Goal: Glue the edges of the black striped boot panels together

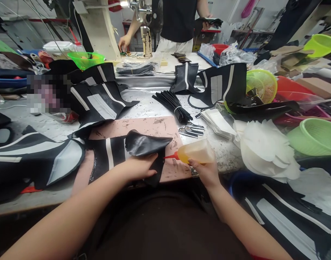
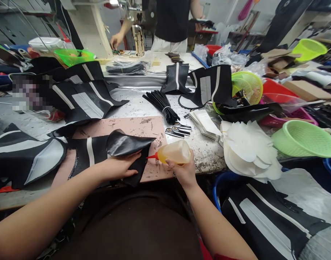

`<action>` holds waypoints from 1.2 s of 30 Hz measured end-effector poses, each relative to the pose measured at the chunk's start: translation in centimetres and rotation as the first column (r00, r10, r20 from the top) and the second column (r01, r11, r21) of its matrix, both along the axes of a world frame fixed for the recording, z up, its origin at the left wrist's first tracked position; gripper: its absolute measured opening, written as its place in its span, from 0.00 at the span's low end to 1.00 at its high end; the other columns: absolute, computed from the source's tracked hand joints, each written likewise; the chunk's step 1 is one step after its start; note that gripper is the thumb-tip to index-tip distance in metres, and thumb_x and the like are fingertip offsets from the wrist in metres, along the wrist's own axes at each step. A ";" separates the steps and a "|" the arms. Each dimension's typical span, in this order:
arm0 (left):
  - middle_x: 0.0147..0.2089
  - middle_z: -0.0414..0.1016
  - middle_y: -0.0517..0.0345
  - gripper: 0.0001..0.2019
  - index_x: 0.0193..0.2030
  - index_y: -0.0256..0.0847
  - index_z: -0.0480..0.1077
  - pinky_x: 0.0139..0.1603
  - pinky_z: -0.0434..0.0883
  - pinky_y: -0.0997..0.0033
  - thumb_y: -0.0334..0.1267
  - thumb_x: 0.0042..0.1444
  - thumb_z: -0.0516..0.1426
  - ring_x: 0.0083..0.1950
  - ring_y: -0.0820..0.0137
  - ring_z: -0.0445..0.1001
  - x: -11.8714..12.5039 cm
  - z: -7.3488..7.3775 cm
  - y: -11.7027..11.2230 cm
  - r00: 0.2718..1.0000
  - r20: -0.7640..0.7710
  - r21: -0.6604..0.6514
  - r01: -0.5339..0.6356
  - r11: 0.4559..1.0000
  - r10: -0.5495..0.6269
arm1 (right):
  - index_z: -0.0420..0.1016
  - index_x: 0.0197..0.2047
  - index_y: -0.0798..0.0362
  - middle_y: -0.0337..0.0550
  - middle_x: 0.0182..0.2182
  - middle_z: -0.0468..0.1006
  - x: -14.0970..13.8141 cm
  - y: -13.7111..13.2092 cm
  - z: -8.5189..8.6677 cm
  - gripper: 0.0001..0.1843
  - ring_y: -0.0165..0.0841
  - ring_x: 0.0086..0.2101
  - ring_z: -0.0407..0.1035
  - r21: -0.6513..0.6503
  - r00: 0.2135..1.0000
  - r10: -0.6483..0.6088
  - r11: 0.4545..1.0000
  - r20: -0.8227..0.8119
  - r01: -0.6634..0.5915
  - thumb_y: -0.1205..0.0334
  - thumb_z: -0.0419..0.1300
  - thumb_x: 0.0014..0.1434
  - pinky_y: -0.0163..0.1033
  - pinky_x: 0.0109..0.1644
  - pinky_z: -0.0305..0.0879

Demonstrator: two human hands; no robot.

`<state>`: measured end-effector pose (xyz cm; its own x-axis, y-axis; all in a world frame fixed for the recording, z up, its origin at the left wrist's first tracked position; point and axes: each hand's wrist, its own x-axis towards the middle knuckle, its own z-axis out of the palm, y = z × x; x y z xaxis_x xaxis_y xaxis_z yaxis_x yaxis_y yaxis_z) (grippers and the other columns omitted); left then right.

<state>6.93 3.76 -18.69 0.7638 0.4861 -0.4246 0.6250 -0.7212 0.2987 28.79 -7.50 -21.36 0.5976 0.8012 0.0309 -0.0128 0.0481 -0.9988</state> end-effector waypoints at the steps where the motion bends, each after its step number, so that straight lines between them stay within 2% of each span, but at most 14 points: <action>1: 0.66 0.46 0.46 0.33 0.63 0.40 0.47 0.60 0.57 0.61 0.48 0.52 0.52 0.64 0.56 0.51 0.0 0.1 0.0 1.000 -0.002 0.006 0.002 1.000 -0.002 | 0.62 0.42 0.53 0.42 0.33 0.73 -0.1 -0.1 0.0 0.34 0.39 0.34 0.71 0.001 1.000 0.006 1.000 -0.009 -0.006 0.52 0.71 0.32 0.46 0.37 0.72; 5: 0.65 0.49 0.45 0.34 0.63 0.40 0.47 0.59 0.59 0.62 0.48 0.51 0.52 0.62 0.55 0.55 0.2 0.7 -0.2 0.999 -0.034 -0.012 -0.004 1.000 0.004 | 0.62 0.43 0.53 0.43 0.34 0.73 -0.4 -0.7 0.1 0.35 0.40 0.35 0.71 -0.009 0.998 0.065 0.998 0.004 -0.065 0.52 0.71 0.33 0.47 0.36 0.73; 8: 0.65 0.50 0.45 0.36 0.64 0.40 0.45 0.58 0.60 0.63 0.48 0.50 0.53 0.61 0.56 0.57 0.3 1.2 -0.1 0.998 -0.066 -0.046 -0.019 0.999 0.016 | 0.62 0.44 0.52 0.43 0.35 0.73 -0.8 -1.2 0.1 0.35 0.40 0.35 0.71 -0.008 0.999 0.037 0.999 0.035 -0.037 0.52 0.70 0.34 0.48 0.37 0.72; 11: 0.66 0.48 0.46 0.36 0.64 0.41 0.45 0.59 0.58 0.64 0.48 0.50 0.53 0.62 0.57 0.55 0.3 1.4 -0.1 0.998 -0.068 -0.050 -0.014 0.999 0.011 | 0.62 0.44 0.51 0.43 0.34 0.74 -1.2 -1.8 0.0 0.34 0.40 0.34 0.71 -0.004 0.998 0.008 1.000 0.064 -0.008 0.52 0.70 0.35 0.48 0.37 0.72; 16: 0.67 0.44 0.48 0.37 0.64 0.42 0.44 0.60 0.56 0.63 0.49 0.50 0.54 0.64 0.57 0.52 0.3 1.5 -0.4 0.997 -0.077 -0.057 -0.028 0.998 0.024 | 0.63 0.42 0.50 0.42 0.32 0.74 -1.7 -2.6 0.5 0.32 0.40 0.33 0.71 0.020 0.990 0.101 0.994 0.102 -0.104 0.53 0.70 0.34 0.46 0.36 0.72; 22: 0.66 0.45 0.45 0.37 0.64 0.40 0.45 0.61 0.55 0.62 0.50 0.51 0.54 0.64 0.56 0.52 0.2 1.3 -0.5 0.996 -0.090 -0.064 -0.032 0.997 0.026 | 0.62 0.40 0.50 0.41 0.32 0.73 -1.7 -3.0 0.8 0.31 0.39 0.33 0.71 0.014 0.993 0.033 0.999 0.114 -0.035 0.53 0.70 0.33 0.46 0.35 0.72; 26: 0.67 0.44 0.46 0.37 0.64 0.41 0.44 0.61 0.55 0.62 0.49 0.50 0.54 0.64 0.56 0.51 0.2 1.1 -0.4 0.998 -0.056 -0.043 -0.019 0.999 0.016 | 0.62 0.40 0.50 0.42 0.31 0.73 -1.8 -3.5 0.7 0.31 0.40 0.32 0.71 0.013 0.983 0.143 0.989 0.116 -0.146 0.52 0.70 0.34 0.46 0.35 0.72; 30: 0.67 0.44 0.45 0.37 0.64 0.39 0.45 0.62 0.53 0.61 0.49 0.51 0.54 0.65 0.56 0.49 0.3 1.3 -0.5 0.997 -0.070 -0.038 -0.018 0.999 0.015 | 0.62 0.40 0.50 0.42 0.31 0.73 -1.8 -3.8 0.4 0.31 0.39 0.33 0.71 0.033 0.982 0.125 0.991 0.142 -0.131 0.53 0.70 0.35 0.45 0.35 0.72; 36: 0.66 0.46 0.46 0.36 0.64 0.40 0.45 0.60 0.56 0.63 0.48 0.51 0.54 0.63 0.57 0.53 0.3 1.6 -0.6 0.997 -0.078 -0.058 -0.035 0.998 0.030 | 0.61 0.42 0.51 0.42 0.33 0.70 -1.7 -4.3 0.2 0.31 0.37 0.33 0.69 0.024 0.956 0.190 0.980 0.222 -0.200 0.54 0.70 0.36 0.43 0.36 0.70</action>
<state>7.27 3.17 -17.07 0.7120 0.4825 -0.5102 0.6707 -0.6826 0.2904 27.12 -11.85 -21.16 0.4050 0.8960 0.1819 0.1911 0.1116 -0.9752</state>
